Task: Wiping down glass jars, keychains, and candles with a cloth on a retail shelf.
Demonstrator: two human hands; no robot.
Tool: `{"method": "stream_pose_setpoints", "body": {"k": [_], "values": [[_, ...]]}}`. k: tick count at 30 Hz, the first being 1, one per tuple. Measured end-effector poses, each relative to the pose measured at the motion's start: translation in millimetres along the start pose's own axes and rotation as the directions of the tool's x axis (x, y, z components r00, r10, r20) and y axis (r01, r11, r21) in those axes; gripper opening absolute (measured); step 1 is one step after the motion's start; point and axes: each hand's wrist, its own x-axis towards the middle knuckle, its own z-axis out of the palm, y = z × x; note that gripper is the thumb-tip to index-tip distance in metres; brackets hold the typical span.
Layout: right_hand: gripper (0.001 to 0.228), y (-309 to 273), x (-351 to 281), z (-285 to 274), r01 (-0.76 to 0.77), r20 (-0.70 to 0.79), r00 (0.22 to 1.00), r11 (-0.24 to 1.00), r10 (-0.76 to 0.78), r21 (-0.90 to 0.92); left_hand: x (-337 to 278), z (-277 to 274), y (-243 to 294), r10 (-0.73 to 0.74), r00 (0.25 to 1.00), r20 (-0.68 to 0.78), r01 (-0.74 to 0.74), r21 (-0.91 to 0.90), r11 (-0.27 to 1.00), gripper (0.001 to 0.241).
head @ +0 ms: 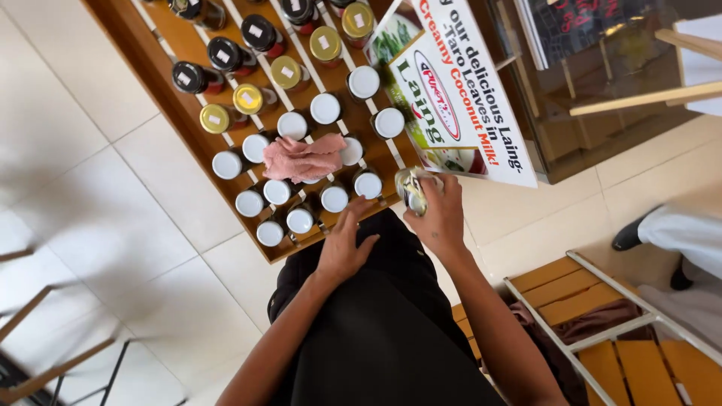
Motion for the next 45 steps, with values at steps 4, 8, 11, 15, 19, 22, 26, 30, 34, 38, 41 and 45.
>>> {"method": "stream_pose_setpoints", "body": {"k": [4,8,11,15,19,22,26,30,34,38,41,45], "values": [[0.071,12.8,26.2,25.1,0.066,0.099,0.993,0.998,-0.064,-0.016,-10.1,-7.8,-13.8,-0.104,0.989,-0.106,0.106,0.012,0.994,0.055],[0.069,20.2,51.9,59.4,0.124,0.187,0.977,0.989,-0.107,-0.081,7.5,-22.0,-26.6,-0.069,0.956,-0.285,0.134,0.217,0.967,0.055],[0.066,22.5,63.8,76.0,0.115,0.236,0.968,0.988,-0.089,-0.099,37.8,-42.1,-25.5,-0.026,0.929,-0.369,0.192,0.421,0.887,0.068],[0.057,37.8,73.1,98.1,0.113,0.24,0.968,0.982,-0.075,-0.152,75.4,-64.6,-45.5,0.008,0.919,-0.395,0.255,0.609,0.751,0.084],[0.057,40.2,73.6,98.2,0.124,0.227,0.97,0.983,-0.092,-0.132,90.5,-63.0,-97.8,-0.07,0.928,-0.366,0.3,0.624,0.722,0.074],[0.061,43.6,73.8,98.9,0.178,0.185,0.971,0.972,-0.149,-0.154,95.7,-56.1,-120.2,-0.054,0.932,-0.358,0.289,0.647,0.705,0.054],[0.066,41.1,72.2,82.8,0.227,0.227,0.952,0.971,-0.205,-0.078,94.7,-51.1,-122.8,0.157,0.892,-0.424,0.185,0.659,0.729,0.048],[0.077,52.8,73.6,84.4,0.205,0.195,0.96,0.979,-0.202,0.004,92.2,-59.1,-110.2,0.149,0.837,-0.527,0.184,0.527,0.829,0.042],[0.084,68.2,72.0,90.1,0.286,0.164,0.948,0.956,-0.272,-0.066,77.4,-80.4,-82.2,0.054,0.764,-0.643,0.161,0.271,0.949,0.036],[0.08,88.3,81.5,93.3,0.248,0.159,0.962,0.951,-0.221,-0.183,73.6,-92.4,-80.4,0.066,0.726,-0.684,0.042,0.14,0.989,0.032],[0.078,81.8,71.7,90.3,0.214,0.15,0.971,0.951,-0.183,-0.221,52.7,-101.2,-72.4,0.084,0.732,-0.676,-0.015,0.107,0.994,0.029],[0.07,51.9,60.8,71.1,0.127,0.111,0.989,0.955,-0.101,-0.267,41.8,-103.3,-67.0,0.097,0.741,-0.665,-0.036,0.104,0.994,0.026]]}}
